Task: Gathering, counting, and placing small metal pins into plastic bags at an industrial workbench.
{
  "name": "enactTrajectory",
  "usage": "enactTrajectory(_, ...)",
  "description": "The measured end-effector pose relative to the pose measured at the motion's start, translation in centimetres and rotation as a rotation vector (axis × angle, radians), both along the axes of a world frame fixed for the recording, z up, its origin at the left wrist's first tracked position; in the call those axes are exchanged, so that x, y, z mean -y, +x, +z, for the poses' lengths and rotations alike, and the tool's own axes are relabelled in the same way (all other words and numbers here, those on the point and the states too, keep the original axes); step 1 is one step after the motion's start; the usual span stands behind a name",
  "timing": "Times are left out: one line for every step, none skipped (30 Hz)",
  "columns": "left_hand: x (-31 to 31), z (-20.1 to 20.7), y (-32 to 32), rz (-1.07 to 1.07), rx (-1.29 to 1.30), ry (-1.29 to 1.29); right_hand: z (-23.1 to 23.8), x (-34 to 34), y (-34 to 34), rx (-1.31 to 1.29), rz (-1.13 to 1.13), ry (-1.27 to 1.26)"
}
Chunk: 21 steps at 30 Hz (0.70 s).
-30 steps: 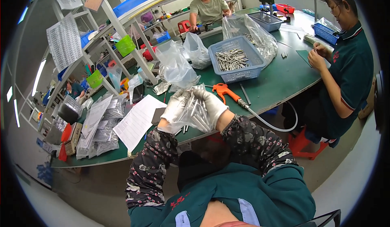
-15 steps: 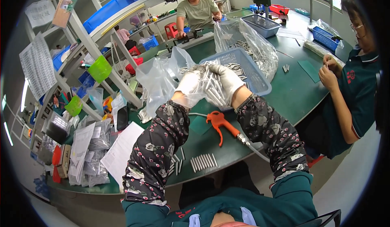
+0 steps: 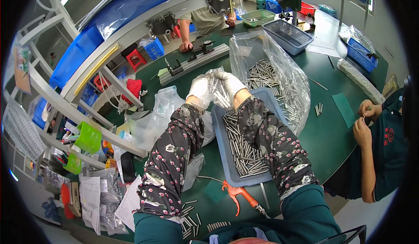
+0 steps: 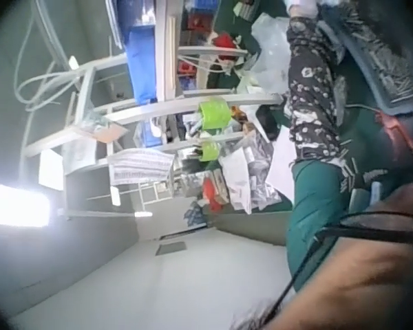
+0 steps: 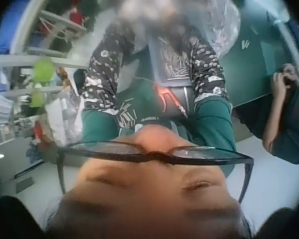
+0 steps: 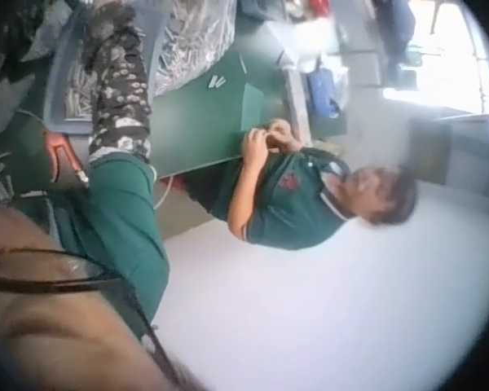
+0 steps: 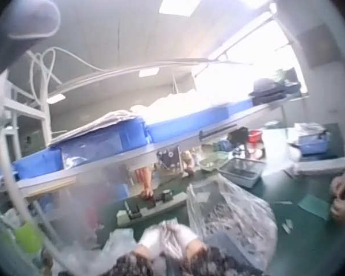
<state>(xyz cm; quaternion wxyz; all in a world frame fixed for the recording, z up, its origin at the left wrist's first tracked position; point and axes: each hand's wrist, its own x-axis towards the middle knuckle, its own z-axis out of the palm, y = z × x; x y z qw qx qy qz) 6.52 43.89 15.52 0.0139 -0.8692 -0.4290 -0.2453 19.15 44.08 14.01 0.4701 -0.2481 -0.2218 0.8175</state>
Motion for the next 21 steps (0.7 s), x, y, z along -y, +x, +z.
enactTrajectory(-1.3,-0.6,-0.3,0.001,-0.003,-0.010,0.2,-0.5,0.1,0.026,-0.002,-0.022)
enactTrajectory(-2.7,-1.7,-1.6,-0.005,0.126,-0.136,0.3,-1.1,-0.5,0.017,0.010,-0.030)
enactTrajectory(-3.9,-2.4,-2.1,-0.012,0.253,-0.265,0.0,-2.0,-0.6,-0.047,0.030,-0.031)
enactTrajectory(-5.3,-3.0,-2.5,0.118,0.115,-0.286,-0.4,-2.8,-0.9,-0.112,0.051,-0.032)
enactTrajectory(-5.8,-3.6,-2.6,0.122,0.114,-0.297,-0.3,-3.3,-0.9,-0.113,0.053,-0.043)
enactTrajectory(-6.1,-4.2,-3.1,0.053,0.301,-0.340,-0.2,-3.6,-1.1,-0.112,0.057,-0.063)
enactTrajectory(-6.3,-4.7,-3.6,-0.011,0.488,-0.377,0.0,-4.0,-1.4,-0.113,0.064,-0.082)
enactTrajectory(-6.7,-5.5,-3.9,0.021,0.596,-0.402,0.3,-4.4,-2.0,-0.121,0.076,-0.086)
enactTrajectory(-6.1,-4.3,-2.4,0.013,0.600,-0.420,-0.4,-5.3,-1.5,-0.152,0.067,-0.082)
enactTrajectory(-5.5,-3.0,-1.2,0.100,0.490,-0.424,-1.0,-6.1,-1.1,-0.182,0.058,-0.079)
enactTrajectory(-4.8,-1.3,-0.6,0.195,0.371,-0.412,-1.5,-7.0,-1.1,-0.185,0.060,-0.084)
enactTrajectory(-5.2,-1.7,-1.3,0.210,0.366,-0.412,-2.2,-8.1,-1.7,-0.189,0.132,-0.065)
enactTrajectory(-5.9,-2.6,-2.0,0.215,0.393,-0.421,-3.1,-9.0,-2.3,-0.191,0.202,-0.047)
enactTrajectory(-6.3,-2.6,-2.2,0.218,0.422,-0.430,-3.2,-9.5,-2.8,-0.196,0.211,-0.049)
enactTrajectory(-6.6,-2.6,-2.5,0.226,0.420,-0.430,-3.4,-10.0,-3.2,-0.152,0.192,-0.068)
enactTrajectory(-6.7,-2.7,-2.7,0.238,0.354,-0.390,-3.7,-10.5,-3.6,-0.106,0.172,-0.086)
enactTrajectory(-6.8,-2.6,-2.6,0.244,0.291,-0.352,-4.0,-11.1,-3.7,-0.106,0.172,-0.089)
enactTrajectory(-7.1,-2.8,-2.5,0.244,0.292,-0.355,-4.4,-11.6,-3.7,-0.060,0.162,-0.080)
enactTrajectory(-7.4,-3.0,-2.4,0.254,0.285,-0.369,-4.8,-12.1,-3.6,-0.014,0.150,-0.072)
enactTrajectory(-7.7,-3.2,-2.6,0.269,0.275,-0.380,-5.1,-12.4,-3.8,-0.015,0.152,-0.075)
enactTrajectory(-8.2,-3.6,-2.9,0.271,0.274,-0.383,-5.5,-12.8,-4.0,-0.050,0.154,-0.068)
